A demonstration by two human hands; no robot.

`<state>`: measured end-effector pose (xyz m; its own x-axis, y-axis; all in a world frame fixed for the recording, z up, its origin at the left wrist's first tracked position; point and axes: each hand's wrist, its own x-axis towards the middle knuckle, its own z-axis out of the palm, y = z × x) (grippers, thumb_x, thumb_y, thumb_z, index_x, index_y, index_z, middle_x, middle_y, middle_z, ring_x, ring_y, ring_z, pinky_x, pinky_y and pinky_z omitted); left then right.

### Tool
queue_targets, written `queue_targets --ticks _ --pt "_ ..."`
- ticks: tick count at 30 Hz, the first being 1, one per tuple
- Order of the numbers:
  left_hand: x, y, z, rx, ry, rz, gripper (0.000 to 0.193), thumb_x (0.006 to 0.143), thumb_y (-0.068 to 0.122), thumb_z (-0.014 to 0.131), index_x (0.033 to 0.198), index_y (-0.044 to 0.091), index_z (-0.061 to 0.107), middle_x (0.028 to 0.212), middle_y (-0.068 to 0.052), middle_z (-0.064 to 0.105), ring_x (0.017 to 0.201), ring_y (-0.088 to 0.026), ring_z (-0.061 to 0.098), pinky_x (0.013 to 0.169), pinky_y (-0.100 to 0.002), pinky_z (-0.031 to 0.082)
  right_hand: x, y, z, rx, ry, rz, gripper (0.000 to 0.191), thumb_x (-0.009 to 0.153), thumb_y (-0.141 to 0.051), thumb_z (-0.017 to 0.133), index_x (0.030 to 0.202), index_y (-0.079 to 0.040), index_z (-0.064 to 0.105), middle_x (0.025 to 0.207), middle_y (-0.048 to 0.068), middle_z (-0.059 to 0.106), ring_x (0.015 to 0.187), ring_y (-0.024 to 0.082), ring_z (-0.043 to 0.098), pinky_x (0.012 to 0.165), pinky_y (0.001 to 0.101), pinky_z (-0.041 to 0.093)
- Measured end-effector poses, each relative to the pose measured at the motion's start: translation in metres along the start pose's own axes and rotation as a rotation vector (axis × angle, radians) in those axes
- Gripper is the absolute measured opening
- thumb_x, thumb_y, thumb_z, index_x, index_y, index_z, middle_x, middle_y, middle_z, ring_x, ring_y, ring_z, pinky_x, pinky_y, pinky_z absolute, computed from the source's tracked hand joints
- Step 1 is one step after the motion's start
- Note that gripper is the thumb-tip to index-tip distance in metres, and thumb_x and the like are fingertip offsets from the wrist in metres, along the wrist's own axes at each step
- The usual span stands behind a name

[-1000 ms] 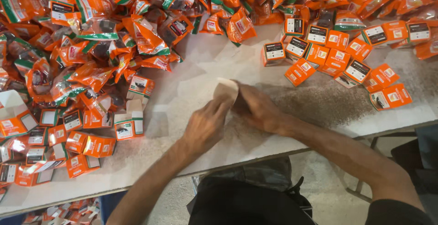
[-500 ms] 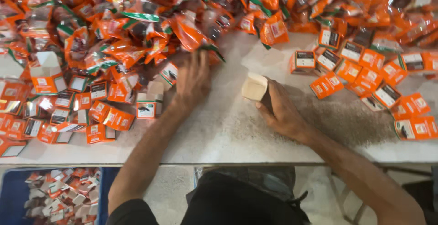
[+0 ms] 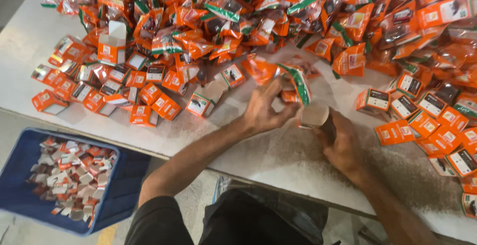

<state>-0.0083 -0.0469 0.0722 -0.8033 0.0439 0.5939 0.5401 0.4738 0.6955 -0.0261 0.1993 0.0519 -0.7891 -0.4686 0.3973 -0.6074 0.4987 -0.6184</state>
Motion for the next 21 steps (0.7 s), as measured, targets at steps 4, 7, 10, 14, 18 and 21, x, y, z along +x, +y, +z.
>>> queue_targets --ticks 4,7,10,14,18,21 --pt "-0.013 0.011 0.009 -0.214 -0.107 0.404 0.043 0.092 0.002 0.080 0.128 0.007 0.057 0.138 -0.021 0.062 0.124 -0.032 0.068 0.099 -0.036 0.058 0.001 -0.005 -0.002 0.061 -0.087 0.152 0.038 0.089 -0.017 0.075 0.124 -0.007 0.063 0.109 0.018 0.071 0.102 0.035 0.070 0.088 0.0434 0.055" --pt "-0.007 0.009 0.020 -0.052 -0.170 0.442 0.058 0.088 0.005 0.080 0.140 0.002 0.055 0.141 -0.018 0.062 0.144 -0.037 0.056 0.122 -0.049 0.049 -0.001 -0.001 -0.003 0.012 -0.064 -0.016 0.049 0.085 -0.002 0.063 0.133 -0.002 0.060 0.118 0.022 0.069 0.110 0.039 0.068 0.092 0.0458 0.053" --pt "-0.003 0.006 0.025 0.382 -0.161 0.516 0.057 0.083 0.012 0.080 0.136 0.004 0.059 0.132 -0.015 0.066 0.148 -0.041 0.040 0.124 -0.064 0.030 -0.002 0.006 0.003 0.065 -0.022 -0.001 0.044 0.089 0.004 0.060 0.133 0.001 0.058 0.121 0.023 0.067 0.115 0.042 0.065 0.100 0.0470 0.052" --pt "-0.006 0.012 0.032 0.360 -0.170 0.408 0.048 0.085 0.021 0.080 0.130 0.011 0.064 0.134 -0.012 0.057 0.148 -0.045 0.035 0.124 -0.067 0.022 -0.006 0.011 0.006 0.002 0.023 -0.028 0.061 0.078 0.007 0.063 0.138 0.005 0.052 0.126 0.026 0.063 0.119 0.045 0.060 0.101 0.0492 0.050" --pt "-0.007 0.021 0.045 0.349 -0.040 0.228 0.030 0.087 0.017 0.078 0.115 0.016 0.067 0.142 -0.019 0.045 0.133 -0.048 0.046 0.111 -0.061 0.035 -0.009 0.009 0.005 0.020 -0.005 -0.008 0.059 0.083 -0.001 0.075 0.137 0.003 0.052 0.125 0.024 0.064 0.120 0.045 0.058 0.100 0.0514 0.047" --pt "-0.007 0.023 0.054 0.145 -0.071 -0.090 0.026 0.089 0.010 0.074 0.114 0.012 0.068 0.141 -0.023 0.044 0.107 -0.037 0.056 0.095 -0.051 0.050 -0.009 0.008 0.005 -0.007 0.009 -0.042 0.065 0.079 0.000 0.075 0.139 0.006 0.049 0.129 0.026 0.062 0.122 0.046 0.058 0.101 0.0518 0.047"
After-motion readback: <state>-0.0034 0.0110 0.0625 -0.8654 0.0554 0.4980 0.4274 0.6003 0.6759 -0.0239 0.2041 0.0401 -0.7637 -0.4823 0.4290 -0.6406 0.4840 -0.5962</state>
